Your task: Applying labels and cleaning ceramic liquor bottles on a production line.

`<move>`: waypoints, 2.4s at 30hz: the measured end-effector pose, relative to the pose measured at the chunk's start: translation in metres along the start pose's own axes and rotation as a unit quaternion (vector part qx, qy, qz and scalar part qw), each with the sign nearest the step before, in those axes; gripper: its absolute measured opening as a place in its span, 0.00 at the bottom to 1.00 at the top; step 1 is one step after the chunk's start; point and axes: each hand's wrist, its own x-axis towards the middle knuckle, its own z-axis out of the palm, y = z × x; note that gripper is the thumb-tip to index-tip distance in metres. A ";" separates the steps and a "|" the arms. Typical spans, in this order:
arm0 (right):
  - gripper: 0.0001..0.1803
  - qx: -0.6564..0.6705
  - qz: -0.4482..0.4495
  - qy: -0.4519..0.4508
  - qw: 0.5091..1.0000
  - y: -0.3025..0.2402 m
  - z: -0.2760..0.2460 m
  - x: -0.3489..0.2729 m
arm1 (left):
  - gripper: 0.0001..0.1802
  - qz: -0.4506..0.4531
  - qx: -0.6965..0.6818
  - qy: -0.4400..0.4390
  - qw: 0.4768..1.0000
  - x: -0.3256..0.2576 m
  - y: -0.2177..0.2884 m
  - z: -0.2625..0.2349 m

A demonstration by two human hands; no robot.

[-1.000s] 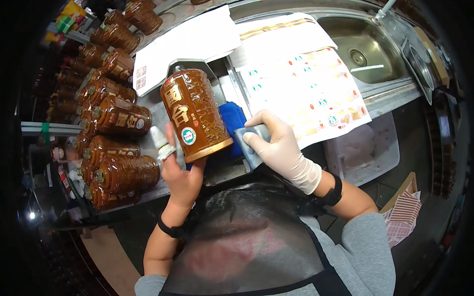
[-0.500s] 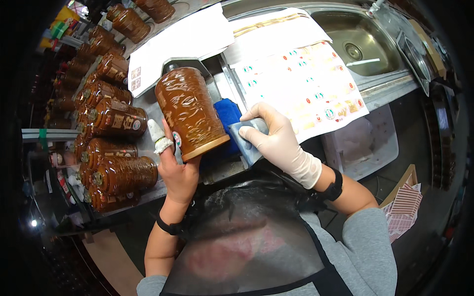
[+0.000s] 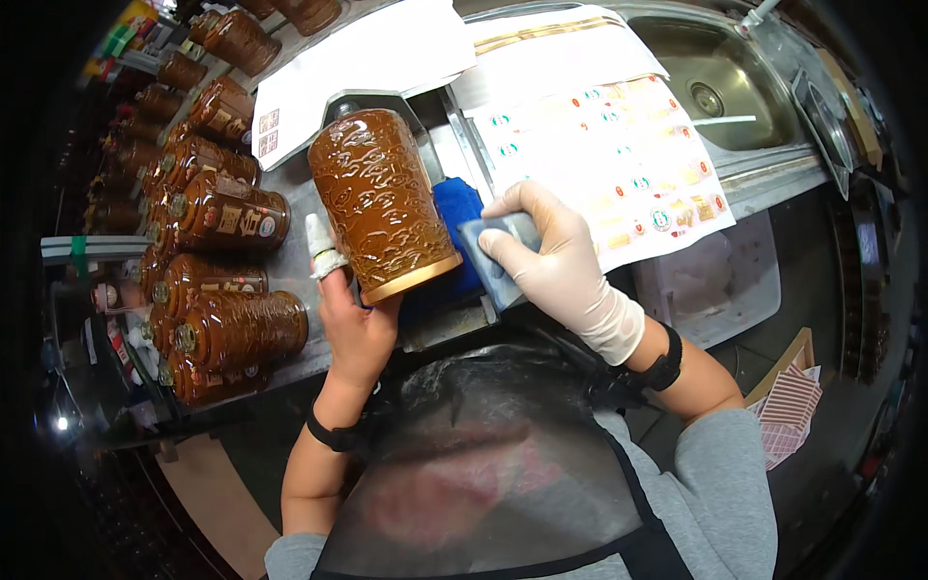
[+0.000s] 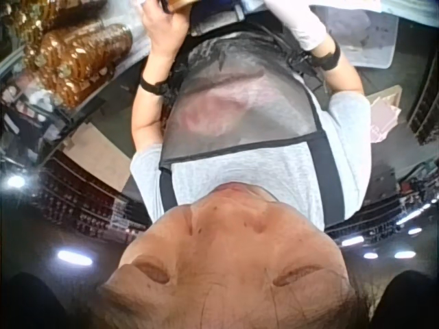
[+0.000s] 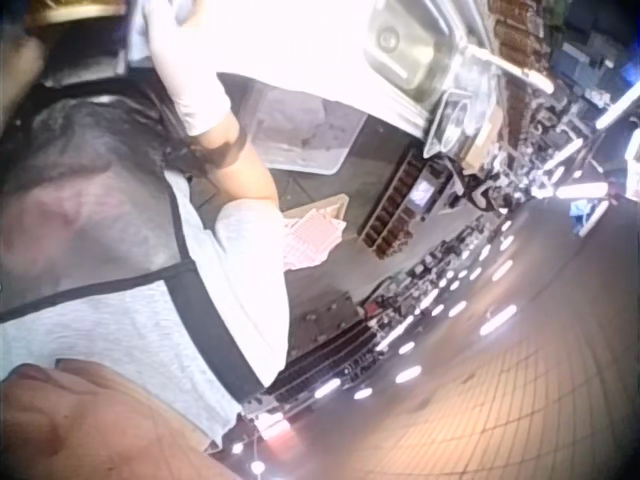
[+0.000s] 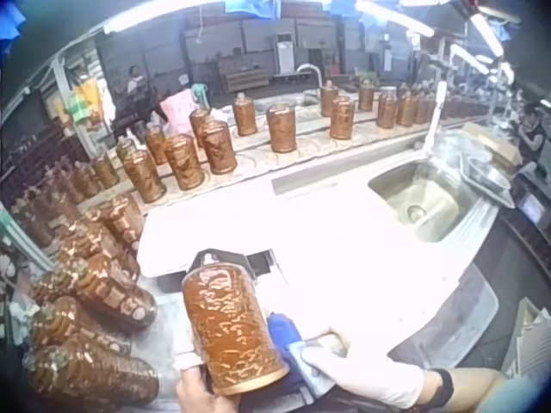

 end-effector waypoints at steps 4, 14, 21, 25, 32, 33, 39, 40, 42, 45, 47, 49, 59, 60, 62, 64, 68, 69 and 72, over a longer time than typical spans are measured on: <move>0.09 0.023 -0.046 -0.034 0.998 -0.024 0.005 -0.007 | 0.41 0.112 0.067 0.076 0.988 0.006 0.020 -0.008; 0.10 -0.022 0.008 -0.021 1.000 0.007 0.002 -0.001 | 0.42 0.170 0.149 0.075 0.971 0.017 0.023 0.000; 0.10 -0.001 -0.098 -0.044 0.994 -0.005 0.006 -0.011 | 0.45 0.141 0.129 0.087 0.978 0.006 0.022 -0.002; 0.09 0.012 -0.048 -0.023 0.999 -0.005 0.007 -0.002 | 0.45 0.149 0.125 0.078 0.978 0.008 0.016 -0.002; 0.09 0.057 -0.020 -0.022 0.998 -0.005 0.003 -0.010 | 0.42 0.155 0.123 0.061 0.978 0.001 0.009 -0.001; 0.09 -0.020 -0.120 -0.056 0.991 -0.005 0.005 -0.008 | 0.42 0.147 0.127 0.056 0.979 0.000 0.009 -0.001; 0.09 -0.034 -0.022 -0.029 0.999 -0.005 0.002 0.005 | 0.40 0.147 0.099 0.081 0.981 -0.001 0.007 0.002; 0.09 0.011 -0.005 -0.008 1.000 -0.005 0.000 0.003 | 0.29 0.121 0.104 0.076 0.984 -0.002 0.007 0.002; 0.09 0.132 0.051 -0.020 0.990 -0.006 -0.002 -0.006 | 0.28 0.120 0.111 0.070 0.984 -0.004 0.007 0.002; 0.09 -0.039 -0.117 -0.066 0.990 -0.002 0.007 -0.009 | 0.29 0.128 0.130 0.058 0.982 -0.006 0.007 0.002; 0.09 0.021 -0.079 -0.020 0.996 0.003 0.010 -0.001 | 0.27 0.109 0.057 0.091 0.988 -0.006 0.008 0.005; 0.10 -0.068 0.015 -0.038 0.997 0.005 0.003 0.009 | 0.27 0.108 0.050 0.105 0.987 -0.004 0.009 0.007; 0.08 -0.036 -0.172 -0.047 0.983 -0.012 0.016 -0.006 | 0.43 0.117 0.100 0.059 0.986 0.002 0.026 -0.002; 0.08 -0.006 -0.109 -0.029 0.994 -0.009 0.015 -0.004 | 0.43 0.123 0.102 0.071 0.985 0.004 0.024 -0.002; 0.08 -0.006 0.034 -0.007 0.999 -0.003 0.010 0.001 | 0.43 0.134 0.096 0.087 0.982 0.006 0.021 0.000; 0.08 -0.029 -0.038 -0.002 0.999 0.001 0.007 0.004 | 0.43 0.116 0.083 0.076 0.987 0.006 0.019 0.001; 0.09 0.078 0.050 0.003 0.996 -0.005 -0.001 -0.006 | 0.47 0.093 0.080 0.059 0.991 -0.001 0.026 -0.003; 0.09 0.103 0.005 -0.017 0.995 -0.008 -0.001 -0.008 | 0.48 0.100 0.087 0.064 0.989 -0.001 0.028 -0.003; 0.09 -0.073 -0.136 -0.055 0.987 -0.007 0.008 -0.007 | 0.51 0.117 0.114 0.073 0.984 0.003 0.031 -0.002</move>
